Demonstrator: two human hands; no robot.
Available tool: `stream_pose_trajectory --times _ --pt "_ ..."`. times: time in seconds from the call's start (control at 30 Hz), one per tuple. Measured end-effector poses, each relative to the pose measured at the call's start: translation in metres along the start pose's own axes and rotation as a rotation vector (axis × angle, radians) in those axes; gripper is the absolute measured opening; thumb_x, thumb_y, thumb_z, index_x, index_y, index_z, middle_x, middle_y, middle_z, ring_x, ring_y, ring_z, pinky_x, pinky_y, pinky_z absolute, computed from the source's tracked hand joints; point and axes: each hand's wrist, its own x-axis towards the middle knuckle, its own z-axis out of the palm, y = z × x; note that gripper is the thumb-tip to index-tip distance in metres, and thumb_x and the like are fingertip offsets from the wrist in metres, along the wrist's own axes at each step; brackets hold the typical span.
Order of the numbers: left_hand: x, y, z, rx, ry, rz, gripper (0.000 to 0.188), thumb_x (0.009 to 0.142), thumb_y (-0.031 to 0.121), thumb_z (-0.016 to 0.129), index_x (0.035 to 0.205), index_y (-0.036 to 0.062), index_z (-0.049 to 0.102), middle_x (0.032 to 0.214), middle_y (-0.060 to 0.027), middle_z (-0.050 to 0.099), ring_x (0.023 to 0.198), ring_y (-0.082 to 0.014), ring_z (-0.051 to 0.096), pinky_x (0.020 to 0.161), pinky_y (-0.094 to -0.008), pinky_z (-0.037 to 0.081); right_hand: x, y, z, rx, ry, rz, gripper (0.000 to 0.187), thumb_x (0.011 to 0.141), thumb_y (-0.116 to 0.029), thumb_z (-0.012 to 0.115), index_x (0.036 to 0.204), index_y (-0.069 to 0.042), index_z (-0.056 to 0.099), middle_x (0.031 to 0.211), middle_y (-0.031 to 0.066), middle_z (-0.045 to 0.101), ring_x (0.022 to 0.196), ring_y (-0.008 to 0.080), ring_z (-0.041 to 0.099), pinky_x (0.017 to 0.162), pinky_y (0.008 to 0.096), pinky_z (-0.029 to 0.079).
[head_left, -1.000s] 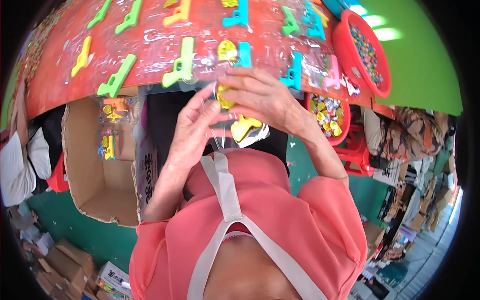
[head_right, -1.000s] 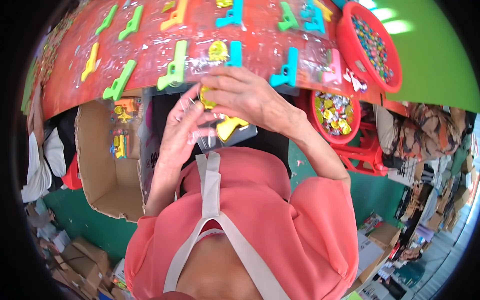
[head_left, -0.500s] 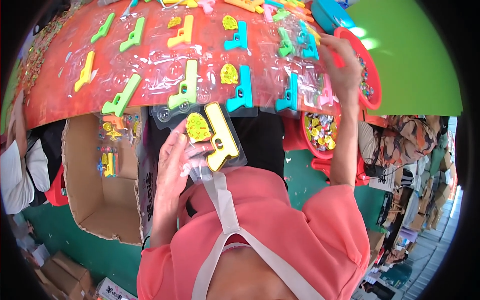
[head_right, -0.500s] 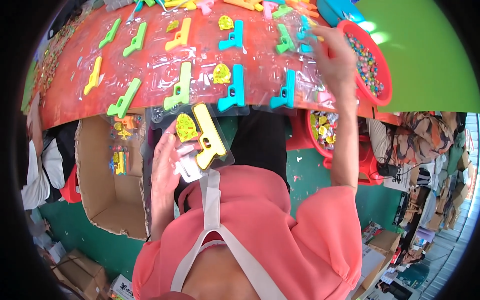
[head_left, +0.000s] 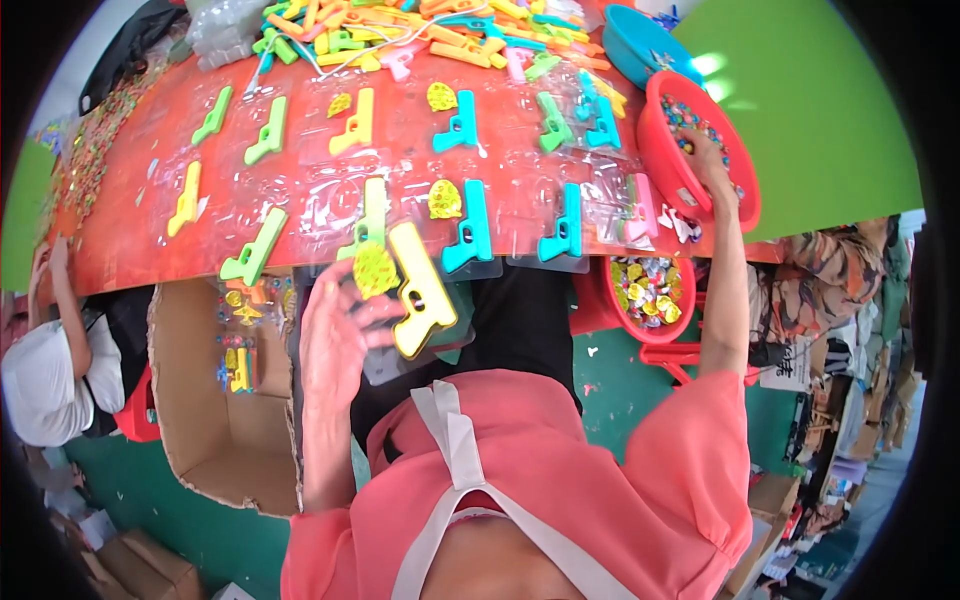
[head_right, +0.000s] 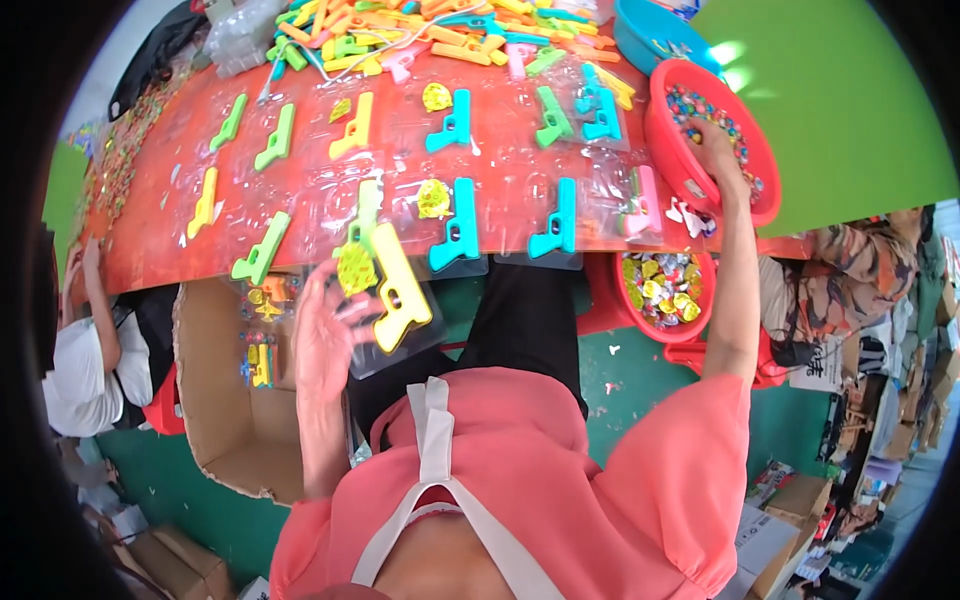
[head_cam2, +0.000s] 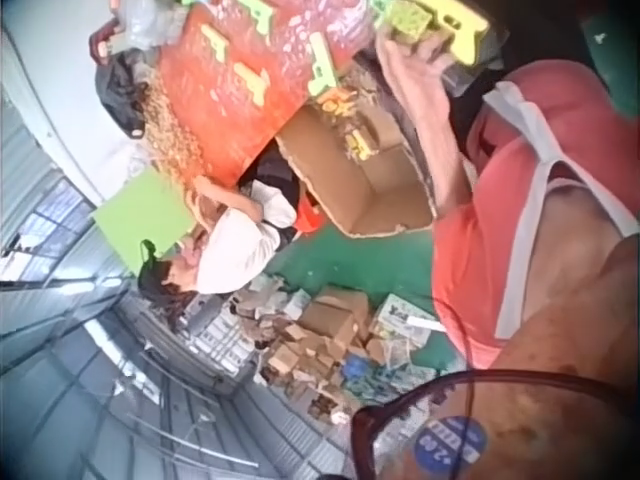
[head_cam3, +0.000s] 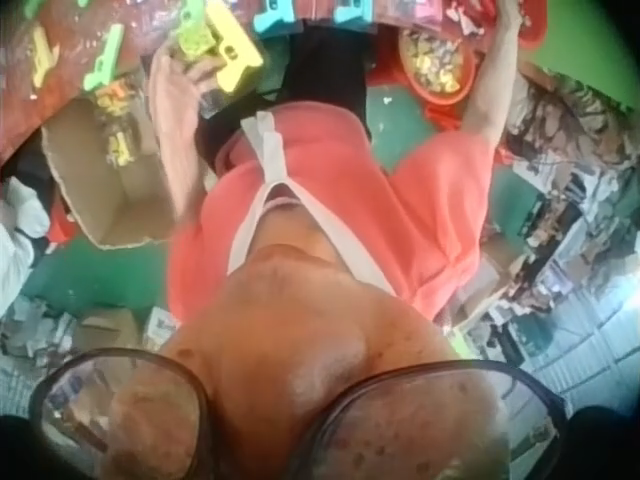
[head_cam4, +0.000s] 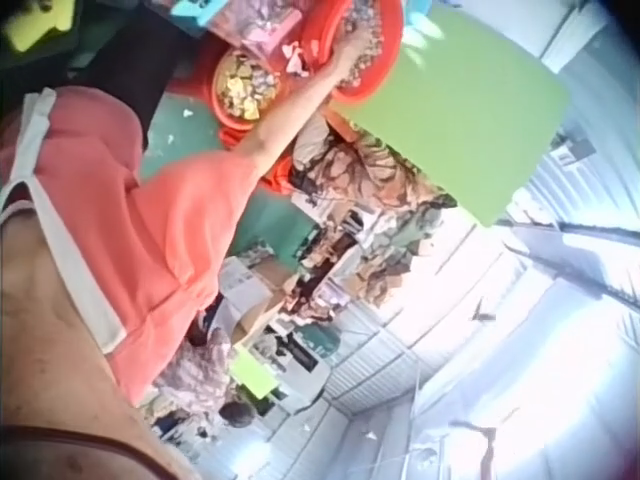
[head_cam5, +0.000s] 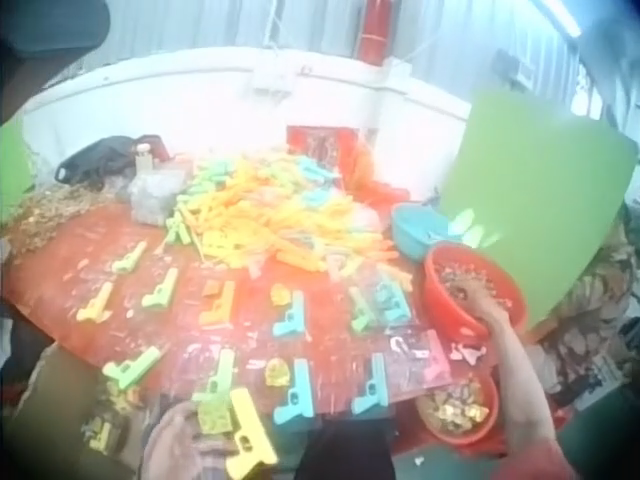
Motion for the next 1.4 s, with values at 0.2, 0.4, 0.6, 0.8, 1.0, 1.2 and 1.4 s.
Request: stream_pose_trajectory --times 0.2,0.4,0.6,0.8,1.0,1.2,1.4 --pt "0.078 0.037 0.023 0.234 -0.035 0.066 0.036 0.102 0.027 0.044 0.129 0.0042 0.046 0.102 -0.0102 0.059 0.095 -0.0333 0.067 0.073 -0.0449 0.058 0.002 0.0 -0.007 -0.064 0.09 0.192 0.03 0.082 -0.023 0.071 0.106 -0.006 0.068 0.09 0.0203 0.068 0.084 0.0315 0.067 0.076 0.0402 0.05" --pt "0.199 0.048 0.006 0.381 -0.069 0.123 0.032 0.101 0.022 0.048 0.127 0.0053 0.051 0.092 -0.0119 0.066 0.088 -0.0255 0.068 0.075 -0.0388 0.057 0.004 0.0 -0.025 1.082 0.177 0.566 0.019 0.09 -0.022 0.067 0.1 -0.006 0.061 0.062 -0.0044 0.05 0.044 0.002 0.039 0.038 0.0163 0.026" --pt "0.25 0.062 0.003 0.496 0.026 0.039 0.033 0.099 0.023 0.053 0.125 0.0032 0.053 0.09 -0.0103 0.065 0.076 -0.0215 0.067 0.064 -0.0345 0.057 0.002 -0.008 -0.026 1.352 0.198 0.542 0.018 0.092 -0.02 0.064 0.1 -0.004 0.06 0.067 -0.0022 0.053 0.049 0.0041 0.044 0.04 0.0164 0.03" --pt "0.261 0.072 0.002 1.1 0.114 0.215 0.041 0.094 0.028 0.06 0.122 -0.0015 0.057 0.089 -0.0105 0.063 0.075 -0.0201 0.065 0.065 -0.0331 0.054 -0.015 -0.05 -0.025 -0.001 0.712 0.003 0.016 0.086 -0.01 0.065 0.1 -0.003 0.066 0.08 0.0125 0.065 0.066 0.0252 0.063 0.059 0.0332 0.051" --pt "0.228 0.078 0.028 1.738 0.156 1.005 0.048 0.089 0.031 0.065 0.122 -0.0038 0.058 0.101 -0.0157 0.061 0.1 -0.0222 0.059 0.082 -0.0374 0.048 -0.009 -0.152 0.01 0.146 0.365 -0.094 0.016 0.091 -0.014 0.056 0.101 -0.002 0.061 0.084 0.022 0.064 0.084 0.0408 0.063 0.07 0.0441 0.051" --pt "0.163 0.036 0.09 0.785 -0.158 0.464 0.042 0.092 0.02 0.064 0.129 0.0006 0.054 0.1 -0.0072 0.063 0.091 -0.0121 0.062 0.081 -0.028 0.052 0.016 -0.148 0.053 0.006 0.255 0.128 0.019 0.091 -0.022 0.057 0.099 -0.004 0.055 0.085 0.0206 0.064 0.082 0.0411 0.063 0.068 0.05 0.048" --pt "0.141 -0.007 0.117 0.457 -0.349 0.048 0.045 0.094 0.021 0.062 0.132 0.0004 0.047 0.11 -0.013 0.064 0.102 -0.0207 0.064 0.086 -0.0329 0.054 0.024 -0.136 0.076 0.301 0.31 0.131 0.017 0.085 -0.009 0.06 0.102 -0.004 0.06 0.078 0.0162 0.066 0.074 0.0285 0.066 0.065 0.038 0.051"
